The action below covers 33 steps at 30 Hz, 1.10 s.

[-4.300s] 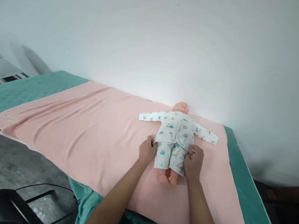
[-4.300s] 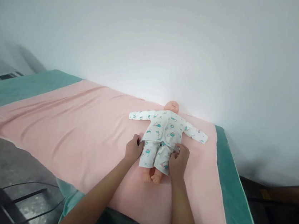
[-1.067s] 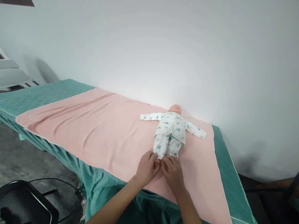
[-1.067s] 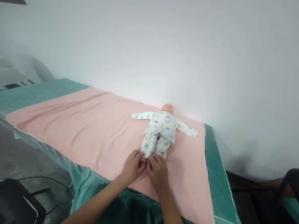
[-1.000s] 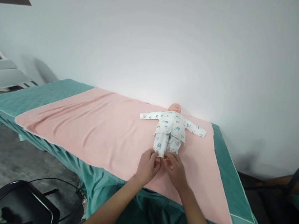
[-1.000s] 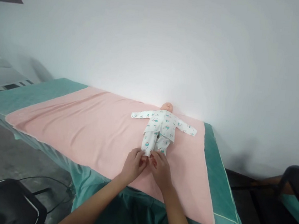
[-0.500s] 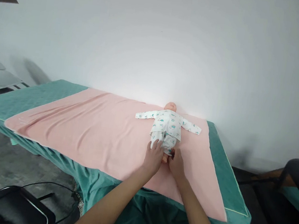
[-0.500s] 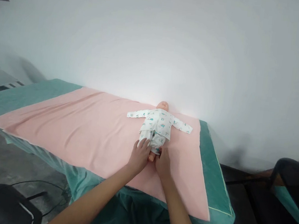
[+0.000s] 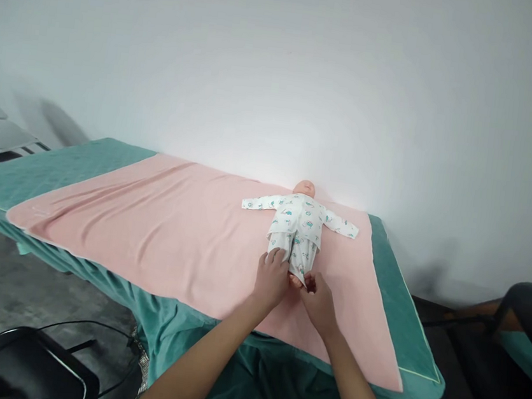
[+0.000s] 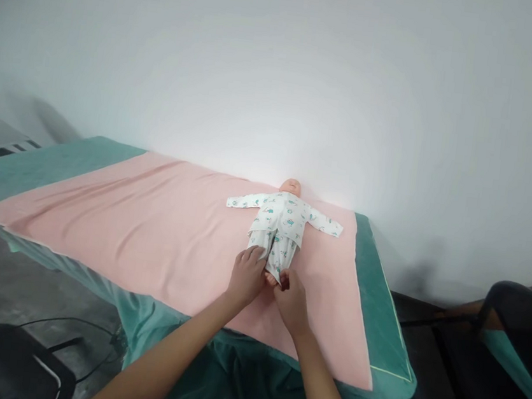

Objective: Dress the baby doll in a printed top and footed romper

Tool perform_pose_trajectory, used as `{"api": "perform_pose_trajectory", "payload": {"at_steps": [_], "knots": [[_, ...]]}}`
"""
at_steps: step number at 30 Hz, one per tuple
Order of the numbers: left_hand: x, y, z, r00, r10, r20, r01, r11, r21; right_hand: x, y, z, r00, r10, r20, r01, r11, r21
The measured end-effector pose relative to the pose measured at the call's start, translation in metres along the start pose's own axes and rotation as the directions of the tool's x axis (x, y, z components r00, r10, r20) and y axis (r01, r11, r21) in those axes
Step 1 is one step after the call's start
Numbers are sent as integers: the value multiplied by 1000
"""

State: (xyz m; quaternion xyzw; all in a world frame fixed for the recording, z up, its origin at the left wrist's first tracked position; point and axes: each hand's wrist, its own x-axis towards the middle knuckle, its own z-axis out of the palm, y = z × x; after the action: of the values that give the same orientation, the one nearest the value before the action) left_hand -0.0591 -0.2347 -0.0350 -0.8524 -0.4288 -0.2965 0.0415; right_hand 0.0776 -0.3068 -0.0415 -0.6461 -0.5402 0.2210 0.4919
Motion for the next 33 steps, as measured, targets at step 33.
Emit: {"api": "perform_pose_trajectory", "payload": {"at_steps": [33], "knots": [[-8, -8, -6, 961, 272, 44, -260, 949, -179, -17, 12, -7, 988, -154, 0, 153, 981, -117]]}}
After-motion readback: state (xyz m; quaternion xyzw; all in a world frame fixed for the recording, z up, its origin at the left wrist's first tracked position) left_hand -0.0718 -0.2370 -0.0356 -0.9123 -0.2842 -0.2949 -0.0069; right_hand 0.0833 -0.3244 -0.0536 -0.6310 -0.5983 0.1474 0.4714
